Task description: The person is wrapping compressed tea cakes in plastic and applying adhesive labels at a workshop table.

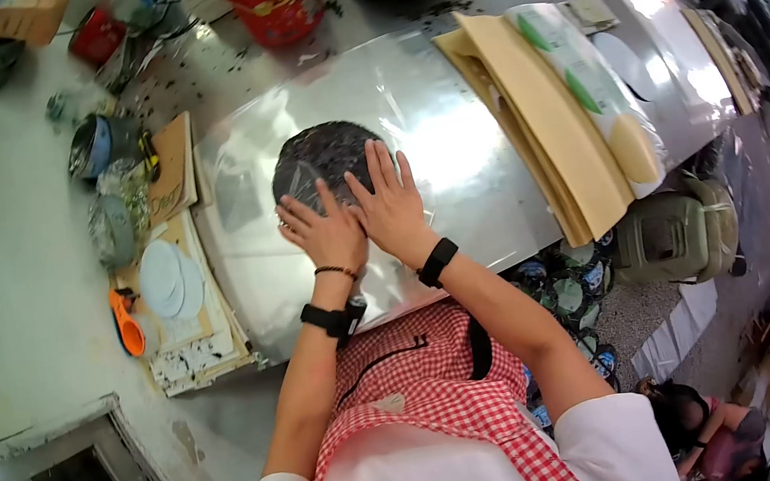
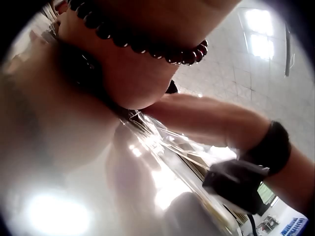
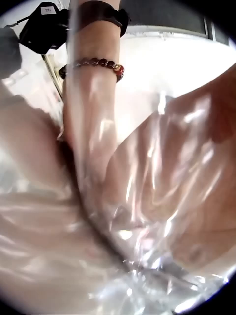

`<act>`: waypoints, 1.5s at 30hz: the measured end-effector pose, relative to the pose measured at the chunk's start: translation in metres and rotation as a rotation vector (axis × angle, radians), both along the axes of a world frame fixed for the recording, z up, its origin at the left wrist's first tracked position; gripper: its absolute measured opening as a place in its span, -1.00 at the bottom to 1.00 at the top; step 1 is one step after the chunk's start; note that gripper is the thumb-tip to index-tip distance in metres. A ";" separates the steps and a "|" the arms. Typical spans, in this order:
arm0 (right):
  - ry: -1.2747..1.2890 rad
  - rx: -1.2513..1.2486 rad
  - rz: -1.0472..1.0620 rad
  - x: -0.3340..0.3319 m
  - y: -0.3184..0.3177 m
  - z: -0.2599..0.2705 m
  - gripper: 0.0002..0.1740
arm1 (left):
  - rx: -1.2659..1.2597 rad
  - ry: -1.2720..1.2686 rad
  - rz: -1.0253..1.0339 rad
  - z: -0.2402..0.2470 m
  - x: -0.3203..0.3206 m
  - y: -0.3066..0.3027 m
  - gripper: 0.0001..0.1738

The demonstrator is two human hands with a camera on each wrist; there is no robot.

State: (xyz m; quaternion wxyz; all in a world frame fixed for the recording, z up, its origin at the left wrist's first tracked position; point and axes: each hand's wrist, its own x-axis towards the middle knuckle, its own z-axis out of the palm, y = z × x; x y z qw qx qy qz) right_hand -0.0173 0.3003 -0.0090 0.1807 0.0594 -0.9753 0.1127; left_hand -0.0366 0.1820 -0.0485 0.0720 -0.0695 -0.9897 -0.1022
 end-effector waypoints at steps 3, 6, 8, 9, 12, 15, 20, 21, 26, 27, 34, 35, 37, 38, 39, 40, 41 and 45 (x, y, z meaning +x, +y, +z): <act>0.079 0.005 0.078 0.006 -0.012 0.035 -0.48 | -0.013 0.016 -0.049 0.006 0.002 -0.009 -0.34; 0.003 -0.159 0.503 0.054 0.001 0.066 -0.77 | 0.026 0.023 -0.068 0.004 0.004 -0.009 -0.36; -0.069 -0.161 0.679 0.092 -0.003 0.053 -0.85 | 0.047 0.054 -0.058 0.007 0.004 -0.009 -0.38; -0.076 -0.160 0.678 0.097 0.000 0.045 -0.85 | 0.050 0.049 -0.058 0.005 0.003 -0.008 -0.38; -0.414 -0.218 0.209 0.097 0.008 0.019 -0.80 | 0.054 0.064 -0.041 0.004 0.002 -0.008 -0.39; -0.187 -0.022 -0.020 0.047 0.015 0.021 -0.42 | 0.070 0.075 -0.034 0.002 0.003 -0.008 -0.40; 0.070 0.093 -0.106 0.003 0.004 0.005 -0.36 | 0.013 0.093 0.002 0.007 0.004 -0.003 -0.40; 0.100 0.092 -0.002 -0.001 0.000 0.000 -0.37 | 0.013 0.092 -0.001 0.005 0.002 -0.003 -0.40; -0.095 -0.647 0.236 -0.021 0.004 -0.013 -0.42 | 0.856 -0.068 -0.186 0.015 -0.010 -0.011 -0.46; -0.097 -0.613 0.211 -0.023 0.004 -0.016 -0.46 | 1.052 -0.262 -0.134 0.019 -0.010 -0.013 -0.51; 0.111 -0.433 0.112 -0.028 -0.010 -0.022 -0.47 | 0.270 0.317 -0.056 0.010 -0.007 -0.003 -0.66; 0.109 -0.439 0.114 -0.029 -0.009 -0.020 -0.47 | 0.505 0.289 -0.104 0.003 -0.009 -0.003 -0.65; -0.292 -1.114 0.055 -0.030 -0.006 -0.009 -0.43 | 0.635 0.236 -0.092 0.006 -0.012 -0.006 -0.64; -0.308 -1.042 0.067 -0.034 -0.003 -0.014 -0.36 | 0.522 0.100 -0.126 0.008 -0.016 -0.009 -0.63; -0.313 -1.043 0.063 -0.034 -0.001 -0.012 -0.36 | 0.407 -0.037 -0.157 0.011 -0.019 -0.014 -0.63; -0.139 -0.629 0.133 -0.034 0.002 -0.007 -0.34 | 0.252 -0.012 -0.208 0.031 -0.021 -0.018 -0.61; 0.033 -0.210 0.200 -0.034 0.004 -0.005 -0.32 | 0.256 -0.016 -0.205 0.029 -0.024 -0.025 -0.61; 0.046 -0.111 0.167 -0.040 0.012 -0.013 -0.35 | 0.199 0.322 -0.438 0.012 -0.038 -0.043 -0.53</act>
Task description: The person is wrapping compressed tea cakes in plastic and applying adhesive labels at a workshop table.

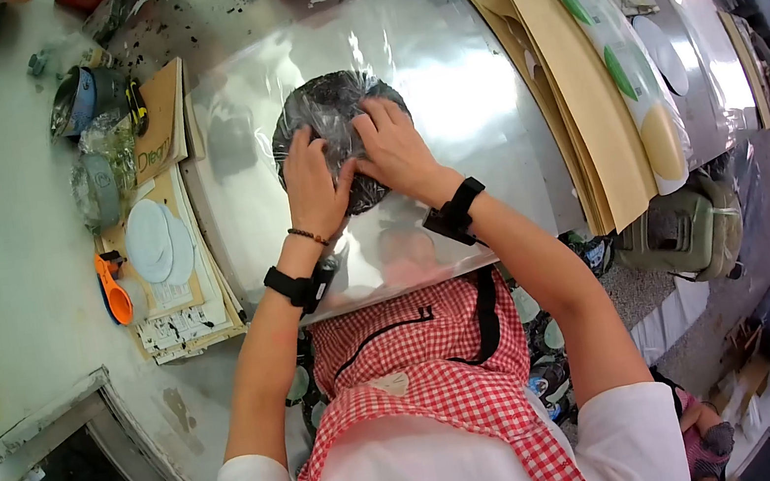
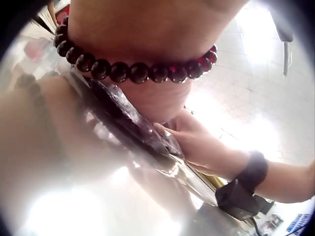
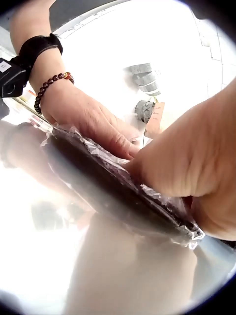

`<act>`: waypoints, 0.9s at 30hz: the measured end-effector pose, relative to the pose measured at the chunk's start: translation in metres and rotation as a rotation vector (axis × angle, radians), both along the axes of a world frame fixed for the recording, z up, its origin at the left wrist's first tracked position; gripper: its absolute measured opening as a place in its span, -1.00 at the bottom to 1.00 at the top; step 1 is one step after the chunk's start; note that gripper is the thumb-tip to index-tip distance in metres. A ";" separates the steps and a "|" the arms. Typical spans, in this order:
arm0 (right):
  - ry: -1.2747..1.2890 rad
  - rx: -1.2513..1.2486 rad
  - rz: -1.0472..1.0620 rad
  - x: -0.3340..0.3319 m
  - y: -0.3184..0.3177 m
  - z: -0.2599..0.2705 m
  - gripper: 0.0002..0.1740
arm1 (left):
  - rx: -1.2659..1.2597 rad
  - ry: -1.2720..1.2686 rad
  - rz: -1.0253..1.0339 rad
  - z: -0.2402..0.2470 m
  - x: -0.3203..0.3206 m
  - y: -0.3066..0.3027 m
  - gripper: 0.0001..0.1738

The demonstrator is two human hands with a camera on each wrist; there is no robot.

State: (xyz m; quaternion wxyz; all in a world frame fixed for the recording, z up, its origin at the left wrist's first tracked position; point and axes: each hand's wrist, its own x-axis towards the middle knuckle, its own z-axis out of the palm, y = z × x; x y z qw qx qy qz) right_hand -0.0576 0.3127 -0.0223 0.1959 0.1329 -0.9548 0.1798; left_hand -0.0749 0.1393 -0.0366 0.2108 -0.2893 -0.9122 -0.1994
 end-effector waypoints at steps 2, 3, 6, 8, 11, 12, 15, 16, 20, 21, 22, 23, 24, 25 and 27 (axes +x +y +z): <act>-0.374 -0.375 0.111 -0.006 0.007 0.001 -0.41 | 0.412 -0.432 -0.056 0.007 0.007 -0.001 -0.42; -0.372 -0.373 0.109 -0.011 0.009 0.004 -0.41 | 0.441 -0.544 -0.051 0.012 0.004 -0.005 -0.36; -0.469 -0.107 0.151 -0.024 0.012 0.014 -0.33 | -0.073 -0.412 -0.103 0.036 -0.015 -0.017 -0.39; -0.071 0.065 0.294 -0.039 0.016 0.016 -0.28 | -0.068 -0.107 -0.144 0.026 -0.027 -0.018 -0.42; -0.215 -0.183 0.343 -0.050 0.019 0.007 -0.24 | 0.131 -0.306 -0.247 0.005 -0.032 -0.019 -0.35; -0.383 -0.353 0.318 -0.050 0.019 0.008 -0.24 | 0.131 -0.305 -0.245 0.009 -0.028 -0.020 -0.35; -0.599 -0.150 0.334 -0.051 0.019 0.003 -0.14 | 0.190 -0.711 -0.106 0.035 -0.028 -0.019 -0.24; -0.598 -0.151 0.332 -0.052 0.020 0.002 -0.14 | 0.189 -0.710 -0.109 0.045 -0.032 -0.017 -0.24; -0.431 -0.305 0.371 -0.047 0.022 -0.001 -0.26 | 0.100 -0.091 -0.209 0.031 -0.050 -0.017 -0.33; -0.302 -0.493 0.339 -0.048 0.021 0.001 -0.31 | 0.145 -0.354 -0.272 0.027 -0.053 -0.019 -0.33; -0.300 -0.494 0.343 -0.051 0.019 0.003 -0.31 | 0.185 -0.616 -0.333 0.023 -0.056 -0.021 -0.33; -0.313 -0.512 0.317 -0.052 0.018 0.005 -0.34 | 0.050 -0.732 -0.289 0.019 -0.054 -0.024 -0.19; -0.330 -0.534 0.288 -0.051 0.015 0.005 -0.37 | 0.044 -0.736 -0.283 0.018 -0.050 -0.025 -0.19; -0.331 -0.545 0.286 -0.050 0.014 0.001 -0.37 | 0.206 -0.616 -0.279 0.016 -0.047 -0.024 -0.06; -0.328 -0.169 0.440 -0.050 0.021 -0.004 -0.22 | 0.387 -0.364 -0.199 0.016 -0.050 -0.020 0.31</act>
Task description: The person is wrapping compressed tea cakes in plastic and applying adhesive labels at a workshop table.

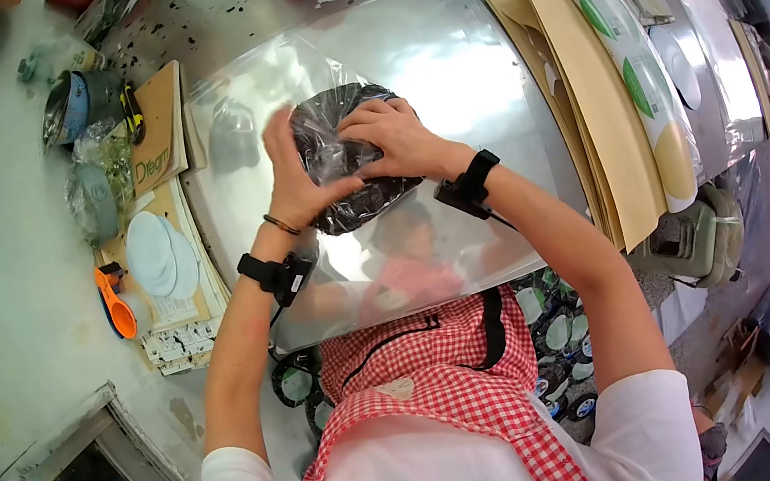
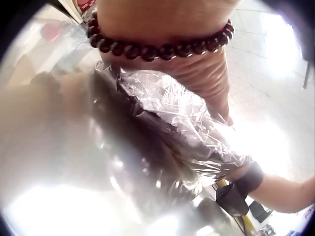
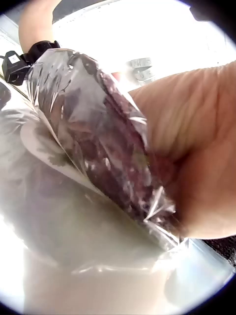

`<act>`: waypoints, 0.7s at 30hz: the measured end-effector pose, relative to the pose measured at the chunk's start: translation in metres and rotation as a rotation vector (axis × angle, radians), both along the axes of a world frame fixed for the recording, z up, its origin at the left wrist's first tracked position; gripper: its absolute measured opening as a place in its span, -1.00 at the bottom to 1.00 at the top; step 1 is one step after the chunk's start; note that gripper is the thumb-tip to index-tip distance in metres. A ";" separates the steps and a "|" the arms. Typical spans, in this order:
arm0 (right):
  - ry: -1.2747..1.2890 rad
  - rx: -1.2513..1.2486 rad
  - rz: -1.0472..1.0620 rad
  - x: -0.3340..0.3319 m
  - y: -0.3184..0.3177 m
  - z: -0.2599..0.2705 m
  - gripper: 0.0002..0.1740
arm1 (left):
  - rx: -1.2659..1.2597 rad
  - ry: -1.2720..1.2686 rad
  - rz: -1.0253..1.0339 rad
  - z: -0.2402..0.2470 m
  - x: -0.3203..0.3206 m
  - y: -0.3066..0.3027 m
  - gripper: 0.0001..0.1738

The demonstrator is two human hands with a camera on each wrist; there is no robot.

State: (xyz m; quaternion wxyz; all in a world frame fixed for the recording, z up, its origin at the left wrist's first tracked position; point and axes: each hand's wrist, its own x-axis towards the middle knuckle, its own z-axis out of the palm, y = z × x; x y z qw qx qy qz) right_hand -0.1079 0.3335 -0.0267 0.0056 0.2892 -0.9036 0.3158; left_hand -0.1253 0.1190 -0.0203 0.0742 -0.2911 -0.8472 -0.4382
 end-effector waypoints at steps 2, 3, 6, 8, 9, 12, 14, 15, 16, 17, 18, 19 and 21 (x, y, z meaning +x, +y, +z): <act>-0.005 0.021 0.011 0.001 0.004 -0.005 -0.18 | -0.010 -0.104 -0.042 0.003 -0.007 0.003 0.10; -0.003 0.043 0.036 0.001 0.004 -0.006 -0.13 | -0.191 -0.133 -0.118 0.003 -0.010 0.001 -0.03; -0.140 -0.455 -0.303 0.003 -0.005 -0.005 -0.24 | -0.255 -0.305 -0.152 -0.010 -0.011 0.000 -0.21; -0.063 -0.439 -0.289 -0.003 -0.009 -0.001 -0.27 | -0.296 -0.344 -0.170 -0.013 -0.012 0.000 -0.28; 0.007 -0.421 -0.280 -0.003 -0.009 0.000 -0.29 | -0.307 -0.340 -0.177 -0.012 -0.007 0.002 -0.28; -0.015 0.022 -0.079 -0.001 -0.002 -0.001 -0.12 | 0.082 -0.141 0.081 -0.007 0.005 0.008 -0.24; 0.024 0.039 -0.068 -0.001 -0.001 -0.004 -0.07 | 0.081 -0.104 0.070 0.000 -0.001 0.008 -0.22; 0.060 0.059 -0.052 0.001 -0.001 -0.005 -0.01 | 0.081 -0.069 0.063 0.002 -0.004 0.007 -0.21; 0.057 0.061 -0.051 0.001 -0.001 -0.005 -0.01 | -0.017 -0.123 -0.029 0.003 -0.008 0.004 -0.26; -0.023 -0.081 -0.118 0.001 -0.001 -0.005 -0.03 | -0.016 -0.125 -0.027 -0.002 -0.011 0.003 -0.26; -0.104 -0.223 -0.185 0.001 -0.002 -0.002 -0.05 | -0.008 -0.198 -0.090 -0.002 -0.013 0.004 -0.28; -0.106 -0.223 -0.183 0.002 -0.005 0.002 -0.05 | -0.001 -0.270 -0.150 -0.002 -0.013 0.003 -0.29; -0.135 -0.368 -0.256 0.002 -0.010 0.008 -0.10 | -0.092 -0.290 -0.103 -0.001 -0.003 0.003 -0.41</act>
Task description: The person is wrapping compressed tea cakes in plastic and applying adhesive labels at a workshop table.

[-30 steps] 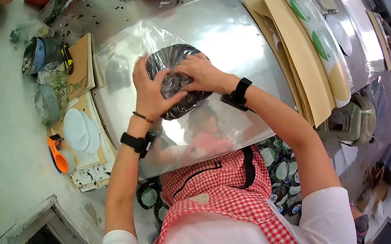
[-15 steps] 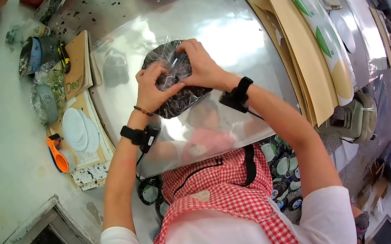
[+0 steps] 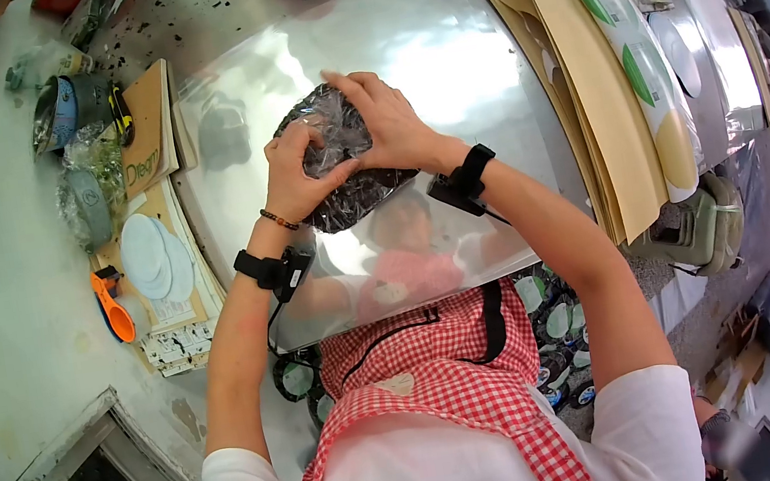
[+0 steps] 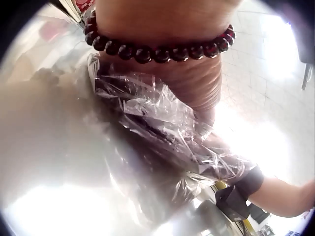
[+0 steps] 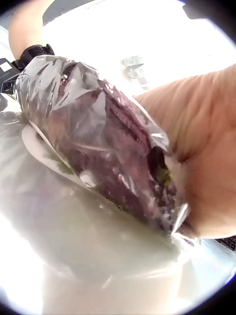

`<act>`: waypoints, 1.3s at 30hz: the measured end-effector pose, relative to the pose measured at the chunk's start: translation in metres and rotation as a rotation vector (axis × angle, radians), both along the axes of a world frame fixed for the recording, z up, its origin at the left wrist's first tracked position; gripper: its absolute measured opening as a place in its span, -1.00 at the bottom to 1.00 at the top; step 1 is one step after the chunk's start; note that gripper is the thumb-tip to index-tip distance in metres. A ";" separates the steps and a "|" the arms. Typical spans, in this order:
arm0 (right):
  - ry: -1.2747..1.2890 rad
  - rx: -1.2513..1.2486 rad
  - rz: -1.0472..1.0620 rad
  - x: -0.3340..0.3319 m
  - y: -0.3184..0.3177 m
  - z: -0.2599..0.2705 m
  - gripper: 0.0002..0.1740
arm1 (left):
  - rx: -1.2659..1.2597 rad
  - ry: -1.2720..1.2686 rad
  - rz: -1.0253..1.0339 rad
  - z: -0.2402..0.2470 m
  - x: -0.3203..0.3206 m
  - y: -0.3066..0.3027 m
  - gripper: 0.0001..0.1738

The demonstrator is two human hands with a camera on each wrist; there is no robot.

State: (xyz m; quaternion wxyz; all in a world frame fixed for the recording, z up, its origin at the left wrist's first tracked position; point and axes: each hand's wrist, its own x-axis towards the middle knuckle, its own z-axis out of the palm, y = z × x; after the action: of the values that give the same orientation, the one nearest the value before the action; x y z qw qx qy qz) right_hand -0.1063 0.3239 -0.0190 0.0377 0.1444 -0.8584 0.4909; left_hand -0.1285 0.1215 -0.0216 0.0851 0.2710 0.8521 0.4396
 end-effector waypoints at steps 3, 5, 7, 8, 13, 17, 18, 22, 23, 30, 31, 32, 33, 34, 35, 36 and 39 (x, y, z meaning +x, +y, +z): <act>0.148 0.390 0.094 0.004 0.005 -0.003 -0.14 | -0.143 0.140 -0.007 0.003 0.013 0.001 -0.35; 0.192 0.442 0.108 0.003 0.005 -0.006 -0.14 | 0.062 0.231 0.176 0.003 0.029 0.010 -0.16; 0.216 0.495 0.114 0.008 0.004 -0.013 -0.14 | 0.010 0.286 0.207 0.013 0.039 0.019 -0.17; 0.260 0.520 0.116 0.007 0.004 -0.016 -0.14 | 0.012 0.280 0.210 0.009 0.042 0.026 -0.17; 0.211 0.513 0.177 0.018 0.015 0.002 -0.01 | -0.289 0.360 0.253 -0.012 0.030 0.033 -0.49; 0.083 0.550 0.054 0.069 0.021 0.002 0.17 | -0.383 0.371 0.168 -0.001 0.037 0.035 -0.44; 0.084 0.670 0.037 0.080 0.014 0.003 0.16 | -0.430 0.390 0.096 0.002 0.039 0.036 -0.43; 0.034 0.687 -0.027 0.081 -0.003 -0.002 0.14 | -0.510 0.350 0.098 0.007 0.047 0.041 -0.51; 0.048 0.639 0.012 0.078 0.002 -0.006 0.12 | -0.533 0.387 0.127 0.004 0.049 0.043 -0.53; 0.093 0.460 -0.582 0.064 0.176 0.086 -0.64 | -0.591 0.489 0.069 -0.015 0.045 0.039 -0.56; 0.095 0.660 -0.708 0.062 0.230 0.079 -0.75 | -0.585 0.463 0.066 -0.013 0.046 0.038 -0.56; 0.304 0.980 -0.839 0.070 0.273 0.060 -0.83 | -0.574 0.475 0.063 -0.013 0.048 0.041 -0.56; 0.269 1.301 -0.802 0.084 0.308 0.049 -0.87 | -0.572 0.455 0.065 -0.012 0.048 0.041 -0.54; 0.276 1.301 -0.815 0.094 0.327 0.031 -0.87 | -0.573 0.436 0.068 -0.012 0.047 0.041 -0.52; 0.106 1.357 -0.769 0.100 0.342 0.013 -0.86 | -0.599 0.424 0.073 -0.010 0.047 0.042 -0.46; -0.070 1.401 -0.717 0.102 0.347 0.009 -0.86 | -0.600 0.435 0.068 -0.009 0.046 0.042 -0.46; -0.138 1.615 -0.520 0.105 0.361 0.000 -0.82 | -0.651 0.453 0.054 -0.008 0.051 0.041 -0.42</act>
State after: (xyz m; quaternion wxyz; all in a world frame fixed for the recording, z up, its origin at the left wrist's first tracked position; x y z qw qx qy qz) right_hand -0.0011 0.6846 -0.0191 -0.0177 -0.1049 -0.9514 -0.2889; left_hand -0.0777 0.1621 -0.0292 -0.0353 0.2974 0.9509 0.0775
